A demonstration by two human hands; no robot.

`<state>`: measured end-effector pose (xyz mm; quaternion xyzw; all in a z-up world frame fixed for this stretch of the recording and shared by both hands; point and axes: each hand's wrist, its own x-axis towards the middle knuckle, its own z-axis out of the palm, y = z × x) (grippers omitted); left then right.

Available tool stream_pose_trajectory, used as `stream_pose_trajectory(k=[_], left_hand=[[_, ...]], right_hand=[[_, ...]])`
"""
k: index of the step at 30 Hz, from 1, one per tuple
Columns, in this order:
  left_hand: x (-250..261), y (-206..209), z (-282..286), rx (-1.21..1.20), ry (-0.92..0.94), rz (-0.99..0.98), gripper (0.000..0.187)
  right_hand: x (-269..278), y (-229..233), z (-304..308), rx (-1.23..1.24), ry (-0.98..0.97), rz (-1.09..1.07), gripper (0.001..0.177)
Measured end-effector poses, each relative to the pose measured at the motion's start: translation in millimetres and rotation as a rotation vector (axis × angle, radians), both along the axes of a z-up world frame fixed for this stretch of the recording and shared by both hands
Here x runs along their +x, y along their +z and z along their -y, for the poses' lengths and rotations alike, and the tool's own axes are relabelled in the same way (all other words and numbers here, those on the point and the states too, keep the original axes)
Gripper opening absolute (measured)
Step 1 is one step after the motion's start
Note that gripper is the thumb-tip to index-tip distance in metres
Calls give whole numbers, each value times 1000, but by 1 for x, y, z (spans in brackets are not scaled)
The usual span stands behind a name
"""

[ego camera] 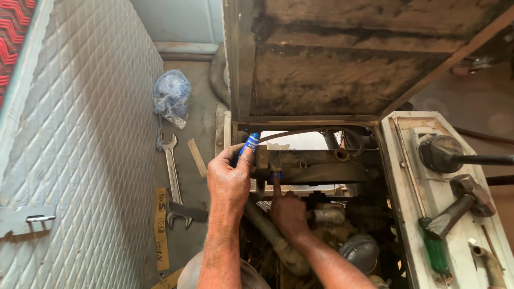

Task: The person applies a substance from a blue tube to specific components within an engine assembly located inside a vehicle compartment, reaching in by hand to press the material onto the parts.

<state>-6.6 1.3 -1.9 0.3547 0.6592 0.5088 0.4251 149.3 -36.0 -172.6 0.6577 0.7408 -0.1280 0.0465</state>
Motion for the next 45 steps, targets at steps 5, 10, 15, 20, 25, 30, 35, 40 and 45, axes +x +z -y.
stream_pose_trajectory(k=[5,10,15,20,25,30,35,40,45], left_hand=[[1,-1,0,-12,-12,40,27],[3,2,-1,-32,-17,50,28],[3,3,0,-19,-29,48,27],[4,4,0,-14,-29,55,28],[4,2,0,-36,-31,19,28],[5,-1,-2,-39,-30,34,27],[6,-2,-3,-36,-29,45,27],[6,-2,-2,-61,-39,16,27],[6,-6,-4,-15,-33,75,27]], right_hand=[[-6,10,-5,-336,-287,-156,99],[-4,-23,-6,-303,-409,-375,109],[-4,-65,-7,-61,-467,-926,109],[0,-54,-9,-380,-826,-1452,99],[6,-44,-16,-562,-998,-1719,75],[10,-77,-21,-711,-1095,-2051,20],[7,-106,-27,-829,-1192,-2457,18],[-4,-101,-27,-818,-1090,-2660,17],[-13,-87,-21,-865,-1063,-2795,27]])
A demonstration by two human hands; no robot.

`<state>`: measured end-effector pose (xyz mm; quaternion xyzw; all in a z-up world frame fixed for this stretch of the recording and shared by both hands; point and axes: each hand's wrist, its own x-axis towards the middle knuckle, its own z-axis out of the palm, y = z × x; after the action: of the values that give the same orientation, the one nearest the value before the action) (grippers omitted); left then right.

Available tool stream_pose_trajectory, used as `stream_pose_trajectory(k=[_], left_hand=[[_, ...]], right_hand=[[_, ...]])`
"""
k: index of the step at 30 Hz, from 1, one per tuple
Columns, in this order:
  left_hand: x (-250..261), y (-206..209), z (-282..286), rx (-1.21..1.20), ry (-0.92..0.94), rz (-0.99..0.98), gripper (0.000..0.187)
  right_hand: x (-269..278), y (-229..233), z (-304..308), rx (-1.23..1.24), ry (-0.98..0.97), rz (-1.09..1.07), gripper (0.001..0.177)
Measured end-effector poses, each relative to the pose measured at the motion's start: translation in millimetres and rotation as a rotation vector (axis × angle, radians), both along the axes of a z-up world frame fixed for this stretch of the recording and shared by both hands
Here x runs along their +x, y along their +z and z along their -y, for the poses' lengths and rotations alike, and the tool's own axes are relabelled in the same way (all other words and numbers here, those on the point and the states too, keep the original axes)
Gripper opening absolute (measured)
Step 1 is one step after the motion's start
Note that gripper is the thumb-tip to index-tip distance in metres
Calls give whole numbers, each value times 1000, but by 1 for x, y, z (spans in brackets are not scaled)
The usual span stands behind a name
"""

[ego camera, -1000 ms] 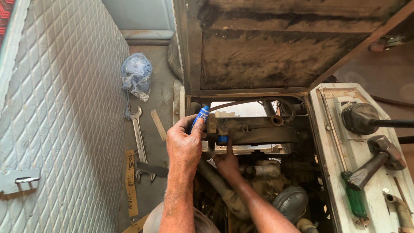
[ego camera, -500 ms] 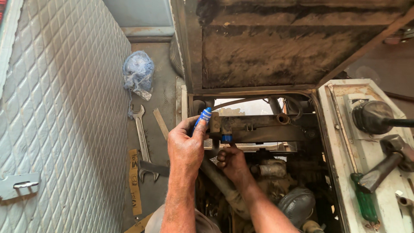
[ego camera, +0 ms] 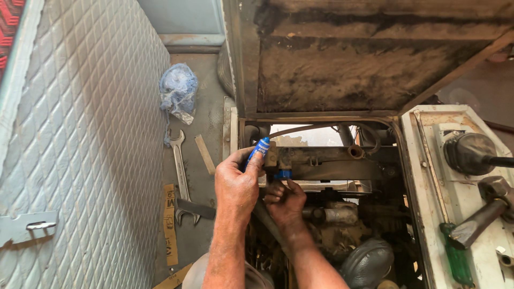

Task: The person applies a substance from a blue tube to specific components within an engine assembly located inside a vehicle compartment, reaching in by hand to press the material onto the parts.

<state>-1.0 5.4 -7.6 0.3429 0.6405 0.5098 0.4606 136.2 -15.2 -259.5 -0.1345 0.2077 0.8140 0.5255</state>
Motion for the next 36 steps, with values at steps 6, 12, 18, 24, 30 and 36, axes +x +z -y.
stream_pose_trajectory(k=[6,12,18,24,30,36], left_hand=[[-4,0,2,10,5,-50,27],[-6,3,6,80,37,-34,28],[-8,5,5,49,54,-50,29],[-11,6,5,63,58,-50,29],[-8,5,5,62,47,-24,28],[-6,6,5,33,31,-10,28]], right_hand=[[0,28,18,15,435,977,39],[19,79,2,743,1089,2593,84],[11,97,-10,1222,1305,2747,83],[27,93,-15,1375,1115,2742,80],[28,95,9,981,1312,2842,88],[3,95,14,338,1335,2360,107]])
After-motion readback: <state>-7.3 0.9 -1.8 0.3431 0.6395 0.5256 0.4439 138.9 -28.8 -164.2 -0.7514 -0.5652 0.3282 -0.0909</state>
